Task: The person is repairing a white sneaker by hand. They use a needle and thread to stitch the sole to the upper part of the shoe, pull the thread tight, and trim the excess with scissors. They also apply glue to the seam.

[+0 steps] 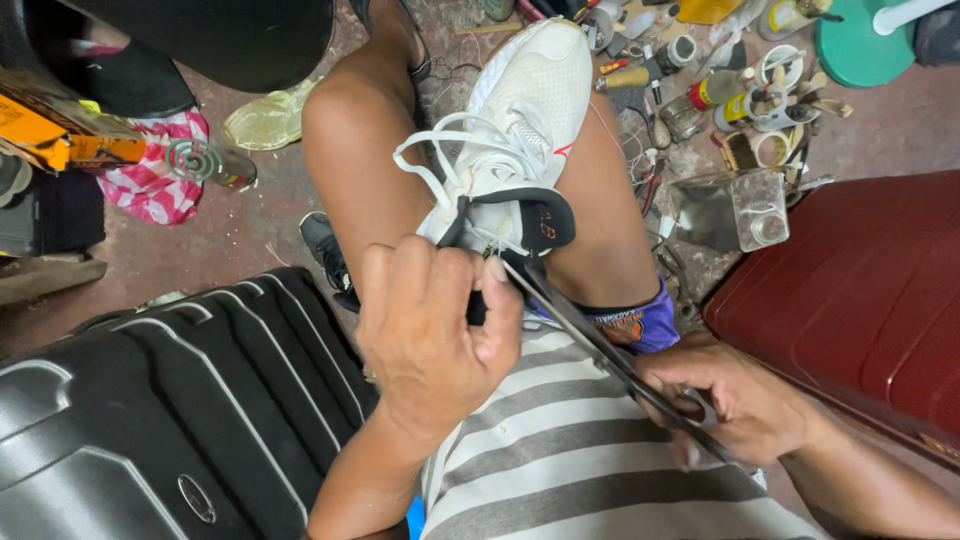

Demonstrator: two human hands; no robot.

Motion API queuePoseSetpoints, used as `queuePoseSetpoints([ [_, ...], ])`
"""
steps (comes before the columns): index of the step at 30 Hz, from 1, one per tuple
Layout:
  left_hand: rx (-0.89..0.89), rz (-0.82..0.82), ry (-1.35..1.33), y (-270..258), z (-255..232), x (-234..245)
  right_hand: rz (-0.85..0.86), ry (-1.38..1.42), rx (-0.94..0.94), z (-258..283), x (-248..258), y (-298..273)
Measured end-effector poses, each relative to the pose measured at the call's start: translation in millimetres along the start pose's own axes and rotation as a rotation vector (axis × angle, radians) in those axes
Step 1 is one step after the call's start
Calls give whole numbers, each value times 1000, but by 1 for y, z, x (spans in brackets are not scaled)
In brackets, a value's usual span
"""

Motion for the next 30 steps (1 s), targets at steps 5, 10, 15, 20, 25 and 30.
queuePoseSetpoints([
  [5,-32,-3,-33,-9,-10,-4,-193,-93,19,11,-3,-9],
  [10,-16,-8,-78,-20,-16,-8,-266,53,-184,10,-4,-21],
  [15,-2,-9,-92,-23,-13,-11,-301,74,-260,24,-8,-24],
  [20,-73,-41,-139,-28,-23,-15,-396,-39,-346,32,-8,-15],
  [25,-122,-9,-135,-30,-29,-19,-446,-3,-379,32,-2,-5],
  [30,-171,34,-119,-32,-36,-28,-478,-92,-411,42,6,9],
])
Point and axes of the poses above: each hand's wrist, its own y-axis towards the middle knuckle, its own x-axis out of the back of the hand, z = x × y, the point moved 3 cm from there along y, towards the middle knuckle, and after that the axes turned 10 degrees about y, right-handed, at the moved point
